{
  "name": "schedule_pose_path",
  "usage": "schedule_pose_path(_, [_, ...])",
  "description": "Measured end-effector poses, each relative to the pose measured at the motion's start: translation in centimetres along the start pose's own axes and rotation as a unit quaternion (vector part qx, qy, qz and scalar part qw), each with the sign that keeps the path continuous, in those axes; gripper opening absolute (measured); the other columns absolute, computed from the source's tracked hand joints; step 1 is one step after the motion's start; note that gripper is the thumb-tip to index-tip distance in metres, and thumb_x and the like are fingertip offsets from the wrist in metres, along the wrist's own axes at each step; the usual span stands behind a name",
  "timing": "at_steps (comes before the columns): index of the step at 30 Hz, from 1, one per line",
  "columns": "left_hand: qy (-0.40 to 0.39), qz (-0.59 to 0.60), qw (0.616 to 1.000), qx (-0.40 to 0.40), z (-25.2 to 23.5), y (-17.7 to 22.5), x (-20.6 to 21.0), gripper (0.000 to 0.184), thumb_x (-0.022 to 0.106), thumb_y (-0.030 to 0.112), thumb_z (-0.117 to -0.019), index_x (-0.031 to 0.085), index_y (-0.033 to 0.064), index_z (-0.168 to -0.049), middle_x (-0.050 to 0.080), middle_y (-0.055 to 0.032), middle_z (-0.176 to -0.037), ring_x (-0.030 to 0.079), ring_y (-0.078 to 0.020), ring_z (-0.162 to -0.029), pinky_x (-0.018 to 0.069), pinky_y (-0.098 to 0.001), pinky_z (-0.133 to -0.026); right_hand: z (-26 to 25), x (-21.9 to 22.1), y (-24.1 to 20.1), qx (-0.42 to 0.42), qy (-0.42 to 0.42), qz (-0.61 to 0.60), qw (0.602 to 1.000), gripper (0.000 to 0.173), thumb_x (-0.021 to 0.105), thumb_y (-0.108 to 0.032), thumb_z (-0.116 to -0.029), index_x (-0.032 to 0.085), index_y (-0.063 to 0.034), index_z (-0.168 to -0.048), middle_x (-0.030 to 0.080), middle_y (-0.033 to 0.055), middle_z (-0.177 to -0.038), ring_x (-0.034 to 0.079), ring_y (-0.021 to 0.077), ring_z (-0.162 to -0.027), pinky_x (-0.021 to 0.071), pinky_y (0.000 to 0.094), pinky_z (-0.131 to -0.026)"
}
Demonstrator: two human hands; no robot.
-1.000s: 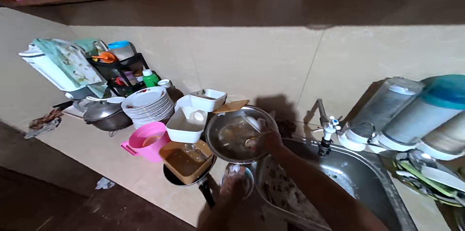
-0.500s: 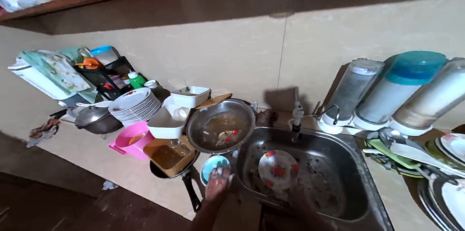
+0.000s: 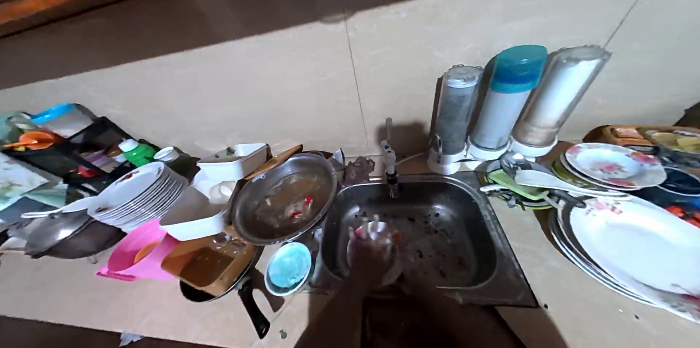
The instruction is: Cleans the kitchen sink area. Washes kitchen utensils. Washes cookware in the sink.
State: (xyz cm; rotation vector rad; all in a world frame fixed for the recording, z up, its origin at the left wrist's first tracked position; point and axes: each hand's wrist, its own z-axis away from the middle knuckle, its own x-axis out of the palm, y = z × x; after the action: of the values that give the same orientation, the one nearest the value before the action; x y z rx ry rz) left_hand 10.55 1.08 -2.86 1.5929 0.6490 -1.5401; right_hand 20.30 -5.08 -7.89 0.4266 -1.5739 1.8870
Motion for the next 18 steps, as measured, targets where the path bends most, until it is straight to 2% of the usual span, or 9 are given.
schedule_pose_path(2, [-0.049, -0.049, 0.996, -0.064, -1.1, -0.5, -2.6, 0.064, 0.050, 0.052, -0.1027, 0.042, 0.0184, -0.157, 0.049, -0.0230, -0.152, 0.048, -0.0456, -0.138, 0.0403, -0.0643, -0.110, 0.6, 0.2, 0.3, 0.009, -0.004, -0.023, 1.000, 0.057, 0.026, -0.046, -0.1112, 0.045, -0.0061, -0.147, 0.065, 0.0122, -0.126, 0.066, 0.0185, -0.110, 0.0573, 0.0405, -0.093])
schedule_pose_path(4, [-0.124, -0.069, 0.984, -0.108, -1.9, -0.2, -5.1, 0.058, 0.053, 0.042, -0.1031, 0.048, 0.0087, -0.150, 0.061, -0.0263, -0.136, 0.060, -0.0453, -0.124, 0.0481, -0.0636, -0.100, 0.7, -0.1, 0.9, -0.012, 0.022, -0.042, 0.999, 0.050, 0.027, -0.037, -0.1128, 0.045, -0.0041, -0.145, 0.066, 0.0117, -0.122, 0.066, 0.0162, -0.106, 0.0580, 0.0373, -0.090])
schedule_pose_path(7, [-0.146, -0.127, 0.980, -0.048, -2.5, 1.4, -8.1, 0.050, 0.046, 0.034, -0.1077, 0.051, 0.0023, -0.146, 0.062, -0.0276, -0.134, 0.061, -0.0448, -0.124, 0.0474, -0.0607, -0.102, 0.7, -0.4, 0.4, -0.021, 0.104, 0.041, 0.994, 0.043, 0.035, -0.021, -0.1119, 0.042, 0.0017, -0.148, 0.060, 0.0190, -0.132, 0.062, 0.0209, -0.114, 0.0537, 0.0387, -0.097])
schedule_pose_path(9, [-0.122, -0.127, 0.984, 0.039, -1.7, 2.3, -8.5, 0.042, 0.044, 0.021, -0.1079, 0.055, 0.0027, -0.144, 0.062, -0.0275, -0.134, 0.059, -0.0451, -0.126, 0.0448, -0.0582, -0.107, 0.1, -0.7, -0.3, -0.005, 0.112, 0.068, 0.991, 0.050, 0.032, -0.026, -0.1127, 0.035, 0.0020, -0.154, 0.051, 0.0236, -0.146, 0.056, 0.0272, -0.127, 0.0488, 0.0438, -0.105])
schedule_pose_path(10, [-0.115, -0.122, 0.982, 0.088, -1.1, 2.6, -8.1, 0.040, 0.046, 0.017, -0.1073, 0.058, 0.0028, -0.143, 0.062, -0.0277, -0.135, 0.058, -0.0461, -0.127, 0.0439, -0.0583, -0.109, -0.1, -0.8, -0.5, 0.012, 0.099, 0.017, 0.995, 0.053, 0.026, -0.034, -0.1134, 0.033, -0.0006, -0.154, 0.052, 0.0220, -0.144, 0.058, 0.0269, -0.124, 0.0512, 0.0443, -0.102])
schedule_pose_path(12, [-0.135, -0.091, 0.975, 0.150, 0.1, 2.4, -6.9, 0.038, 0.048, 0.015, -0.1063, 0.061, 0.0011, -0.139, 0.061, -0.0264, -0.139, 0.054, -0.0443, -0.134, 0.0385, -0.0558, -0.116, -1.0, -1.2, -0.8, 0.056, 0.071, -0.115, 0.989, 0.062, 0.021, -0.048, -0.1114, 0.038, -0.0011, -0.149, 0.058, 0.0211, -0.132, 0.062, 0.0280, -0.112, 0.0540, 0.0465, -0.092])
schedule_pose_path(14, [-0.067, -0.061, 0.964, 0.249, 1.4, 1.2, -4.6, 0.031, 0.055, 0.011, -0.1031, 0.068, -0.0019, -0.127, 0.067, -0.0247, -0.130, 0.060, -0.0413, -0.128, 0.0433, -0.0524, -0.113, -1.8, -1.8, -0.5, 0.055, 0.087, -0.181, 0.978, 0.043, 0.029, -0.033, -0.1123, 0.052, -0.0007, -0.127, 0.066, 0.0114, -0.101, 0.066, 0.0177, -0.085, 0.0579, 0.0356, -0.076])
schedule_pose_path(16, [0.019, -0.074, 0.934, 0.348, 2.1, 0.2, -2.4, 0.023, 0.067, 0.006, -0.0939, 0.075, 0.0016, -0.115, 0.073, -0.0220, -0.116, 0.068, -0.0401, -0.114, 0.0535, -0.0516, -0.101, -1.9, -1.5, -0.9, 0.062, 0.159, -0.201, 0.965, 0.032, 0.036, -0.024, -0.1113, 0.055, -0.0006, -0.120, 0.065, 0.0090, -0.093, 0.064, 0.0139, -0.078, 0.0563, 0.0307, -0.070])
schedule_pose_path(18, [-0.110, -0.079, 0.949, 0.284, 2.7, 0.7, -2.5, 0.042, 0.067, 0.013, -0.0959, 0.064, 0.0016, -0.136, 0.065, -0.0274, -0.131, 0.058, -0.0446, -0.128, 0.0434, -0.0548, -0.111, -1.4, -1.0, -1.7, 0.066, 0.215, -0.112, 0.968, 0.036, 0.040, -0.021, -0.1115, 0.053, 0.0036, -0.134, 0.062, 0.0166, -0.116, 0.061, 0.0192, -0.098, 0.0524, 0.0350, -0.087])
